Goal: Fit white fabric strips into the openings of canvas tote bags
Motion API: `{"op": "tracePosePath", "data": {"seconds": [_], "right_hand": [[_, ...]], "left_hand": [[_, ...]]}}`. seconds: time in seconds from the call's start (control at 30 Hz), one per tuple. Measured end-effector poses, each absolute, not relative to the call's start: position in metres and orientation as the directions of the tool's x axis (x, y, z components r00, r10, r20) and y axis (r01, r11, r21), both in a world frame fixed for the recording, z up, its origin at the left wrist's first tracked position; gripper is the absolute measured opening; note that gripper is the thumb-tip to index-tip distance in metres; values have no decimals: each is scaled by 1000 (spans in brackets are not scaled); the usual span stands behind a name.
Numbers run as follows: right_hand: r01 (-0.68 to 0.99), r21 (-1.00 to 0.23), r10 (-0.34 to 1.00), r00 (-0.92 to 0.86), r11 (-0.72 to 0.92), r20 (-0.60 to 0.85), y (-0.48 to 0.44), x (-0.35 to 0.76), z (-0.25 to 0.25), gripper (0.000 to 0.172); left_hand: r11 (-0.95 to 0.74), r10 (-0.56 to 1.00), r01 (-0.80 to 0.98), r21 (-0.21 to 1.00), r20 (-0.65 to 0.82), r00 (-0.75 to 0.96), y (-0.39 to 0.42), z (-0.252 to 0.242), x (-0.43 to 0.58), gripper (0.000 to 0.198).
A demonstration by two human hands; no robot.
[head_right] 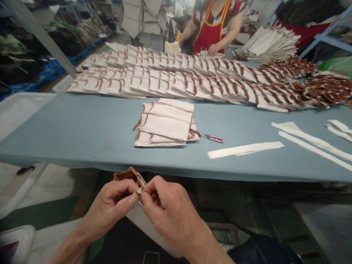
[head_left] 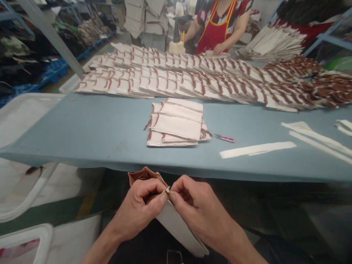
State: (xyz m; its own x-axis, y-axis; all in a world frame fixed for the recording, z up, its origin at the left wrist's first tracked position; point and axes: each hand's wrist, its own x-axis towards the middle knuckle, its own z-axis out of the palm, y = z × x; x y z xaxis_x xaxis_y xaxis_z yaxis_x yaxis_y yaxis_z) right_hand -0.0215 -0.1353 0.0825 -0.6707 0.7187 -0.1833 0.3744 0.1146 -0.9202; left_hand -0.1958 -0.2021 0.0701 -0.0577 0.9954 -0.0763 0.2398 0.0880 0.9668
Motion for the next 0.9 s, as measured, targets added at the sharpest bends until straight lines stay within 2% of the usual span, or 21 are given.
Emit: {"op": "tracePosePath", "data": {"seconds": [0.27,0.47,0.57,0.7,0.9], "right_hand": [[394,-899,746,-653,192,-127,-142,-23,80,11],[364,-920,683,-709,143,-175,-135,-19,91,17],[338,-921,669,-732,194,-128,-134,-18,90,20],[356,-867,717,-697,349,2,-140,-20,82,17],[372,-893,811,-585,255,-12,-160,-34,74,18]], "left_hand": [[25,996,323,946,3,-84,-211,67,-193,29],[-56,991,460,886,104,-79,-213,82,-185,24],[-79,990,485,871,123,-61,-216,85,-184,22],[-90,983,507,857,157,-90,-221,85,-182,21],[-118,952,547,829,252,-177,-224,79,-164,27]]}}
